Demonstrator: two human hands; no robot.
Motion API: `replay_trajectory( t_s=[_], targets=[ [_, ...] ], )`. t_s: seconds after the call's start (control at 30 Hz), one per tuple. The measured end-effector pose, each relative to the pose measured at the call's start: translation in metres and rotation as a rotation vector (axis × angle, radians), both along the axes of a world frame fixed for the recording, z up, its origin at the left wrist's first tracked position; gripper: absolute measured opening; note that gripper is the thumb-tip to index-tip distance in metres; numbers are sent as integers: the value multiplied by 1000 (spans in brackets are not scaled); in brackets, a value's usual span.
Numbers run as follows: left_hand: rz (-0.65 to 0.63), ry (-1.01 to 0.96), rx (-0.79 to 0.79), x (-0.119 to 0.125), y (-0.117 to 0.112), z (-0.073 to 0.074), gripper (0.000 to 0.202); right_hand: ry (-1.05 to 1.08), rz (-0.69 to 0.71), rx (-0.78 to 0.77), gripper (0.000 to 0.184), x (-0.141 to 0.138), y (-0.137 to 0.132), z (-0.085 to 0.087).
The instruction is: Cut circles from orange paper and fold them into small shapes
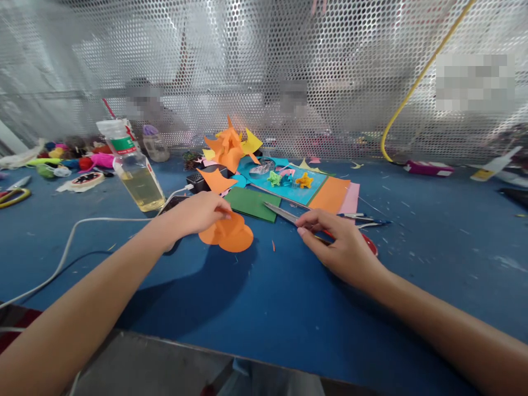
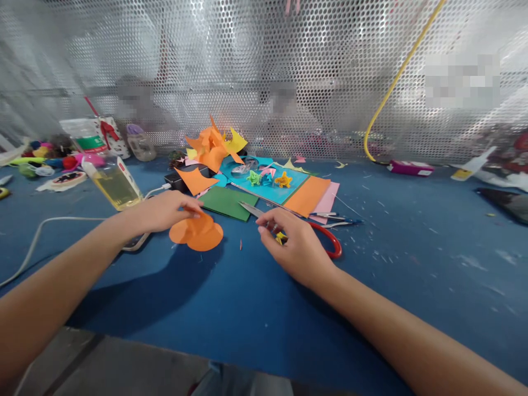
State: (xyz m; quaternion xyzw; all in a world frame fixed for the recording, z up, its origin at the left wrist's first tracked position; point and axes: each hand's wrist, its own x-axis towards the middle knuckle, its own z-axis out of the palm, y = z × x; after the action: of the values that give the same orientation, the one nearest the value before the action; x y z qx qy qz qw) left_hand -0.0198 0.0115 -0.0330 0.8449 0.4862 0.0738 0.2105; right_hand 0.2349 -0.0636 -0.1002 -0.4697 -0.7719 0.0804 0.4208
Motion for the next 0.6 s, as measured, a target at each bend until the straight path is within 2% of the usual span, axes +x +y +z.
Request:
replay_trajectory(
  t_s=[0.1,0.2,0.3,0.37,0.5,0.6],
  targets=[
    [-9,-154,-33,15,-10,-10,29,-58,58,25,25,-2,-1,-1],
    [-97,-321,-210,33,-25,-19,31,-162,180,133,43,-4,-4,-3],
    [-95,-636,-579,43,-38,-26,26,-194,226,258,35,-5,-7,-3],
    [-78,-748,-660,45,-43,-29,23,-184,237,269,23,-6,-8,-2],
    [-119,-791,-576,46,-47,-30,28,-81,216,202,7,-10,-10,3],
    [-229,-670,-311,46,-51,-30,37,66,144,111,6,-13,-13,8]
  ],
)
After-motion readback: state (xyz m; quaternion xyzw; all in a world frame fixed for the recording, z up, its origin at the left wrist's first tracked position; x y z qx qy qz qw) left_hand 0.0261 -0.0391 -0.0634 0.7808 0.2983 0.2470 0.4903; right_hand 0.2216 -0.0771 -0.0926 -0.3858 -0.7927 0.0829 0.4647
